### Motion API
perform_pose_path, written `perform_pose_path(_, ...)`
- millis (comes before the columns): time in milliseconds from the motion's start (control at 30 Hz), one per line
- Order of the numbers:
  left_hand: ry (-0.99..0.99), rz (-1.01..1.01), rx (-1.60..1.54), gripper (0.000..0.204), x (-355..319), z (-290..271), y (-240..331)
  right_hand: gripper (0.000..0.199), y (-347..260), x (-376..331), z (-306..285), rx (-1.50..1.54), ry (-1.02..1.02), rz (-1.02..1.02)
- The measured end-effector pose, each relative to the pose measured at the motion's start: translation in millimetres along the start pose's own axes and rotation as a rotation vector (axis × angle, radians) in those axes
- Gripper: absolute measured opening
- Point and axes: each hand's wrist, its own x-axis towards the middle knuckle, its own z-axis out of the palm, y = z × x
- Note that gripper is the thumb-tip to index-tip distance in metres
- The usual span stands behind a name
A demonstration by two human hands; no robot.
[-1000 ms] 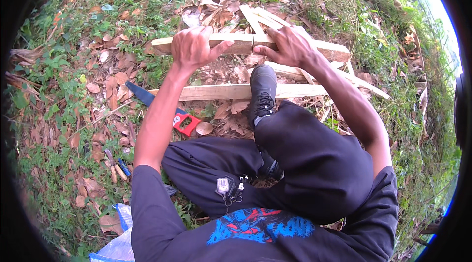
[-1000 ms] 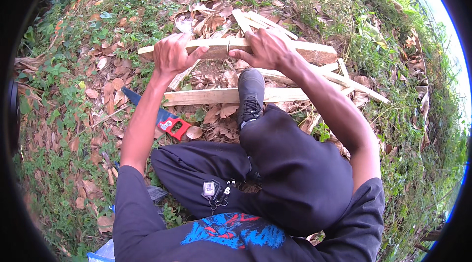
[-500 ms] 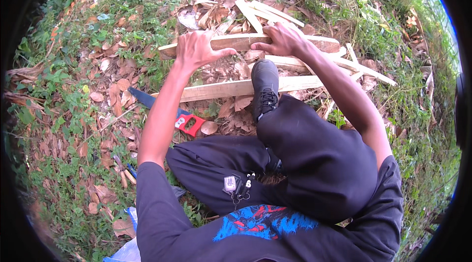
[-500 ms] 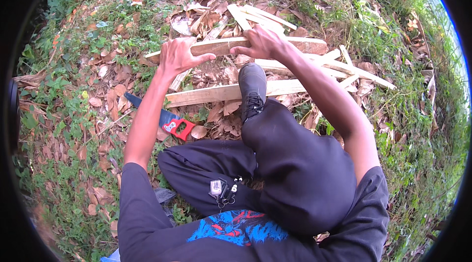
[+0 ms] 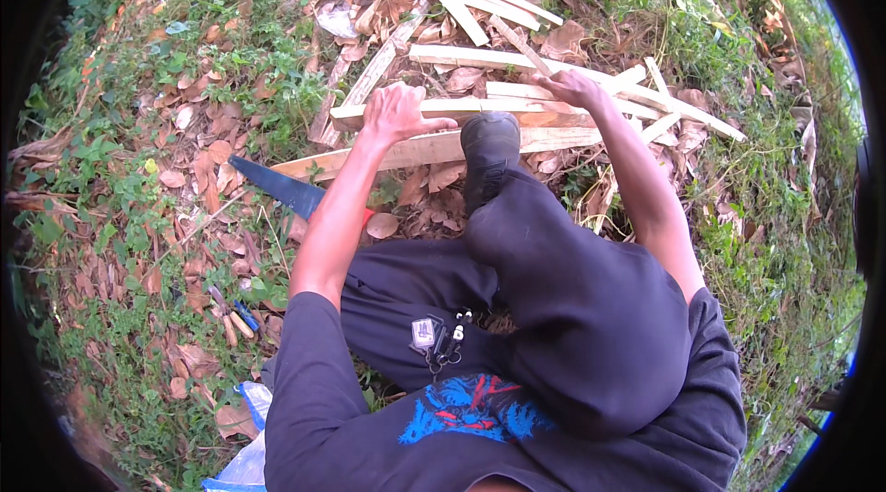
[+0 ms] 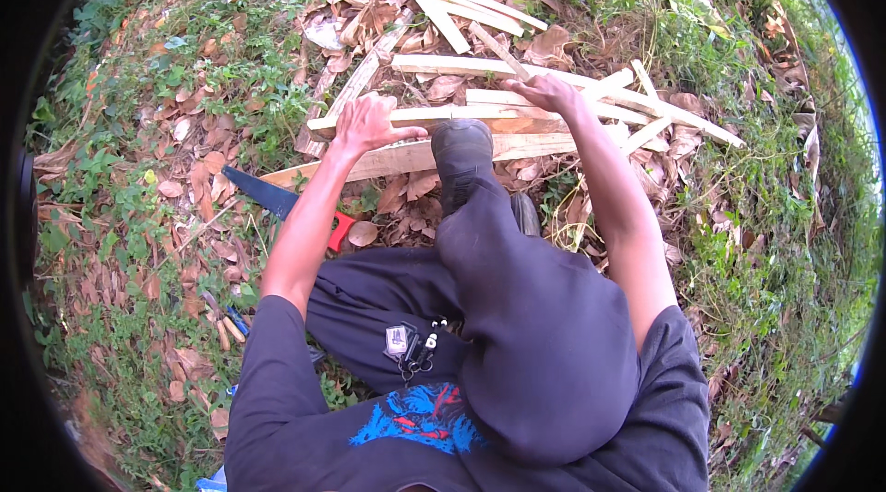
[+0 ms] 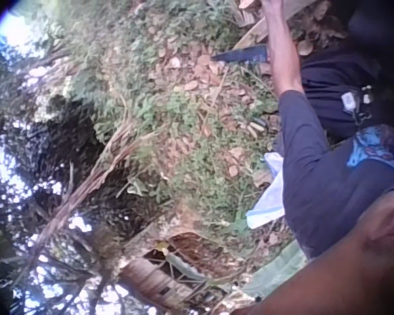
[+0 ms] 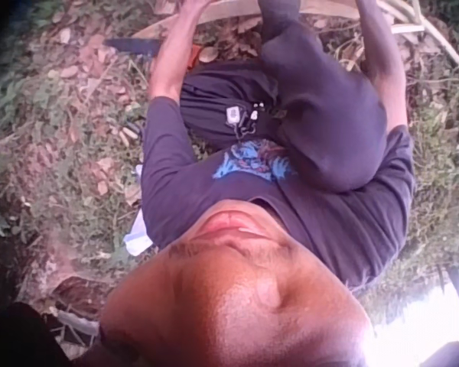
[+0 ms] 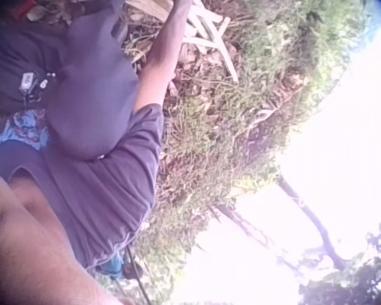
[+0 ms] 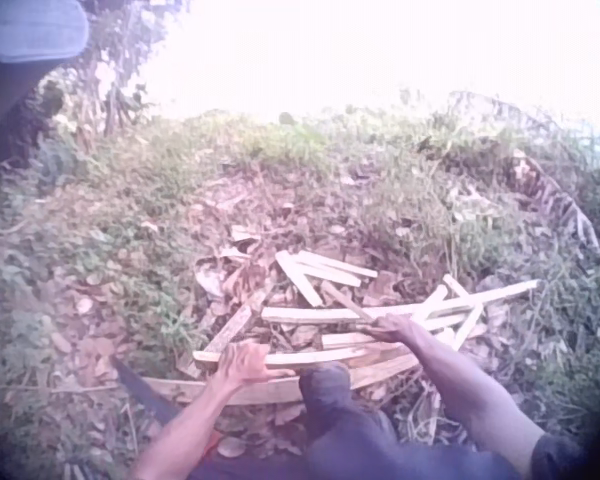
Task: The person sits on the ground and uses a red hand saw to cut a piece of wood into smaller strips. After cutting, the person arranges the resulting wood pieces into a neat stack on the ground.
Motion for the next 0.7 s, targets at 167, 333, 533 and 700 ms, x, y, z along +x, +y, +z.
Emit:
perform_pose_path(167,-0.056,-0.061,-0.112,0.087,-14.1,20.5,-16.7,0.085,-7.6,-35.6,13.8,0.068,-0.094,-0.059)
perform_pose_path(333,-0.29,-0.084,-0.207,0.084,-16.2,27.2,-27.8,0.092,-14.0,-55.6,-6.4,-0.209,-0.123,-0.195)
perform_pose_path(533,-0.177,-0.142,-0.176,0.088,-25.6,41.9,-22.6,0.097,-18.3,-69.9,-1.1,-0.185,0.043,-0.163)
perform_pose_path(700,-0.176,-0.189,-0.166,0.088,-31.6,34.3,-14.3,0.108,-12.1,-65.3,6.5,-0.262,0.036,-0.14)
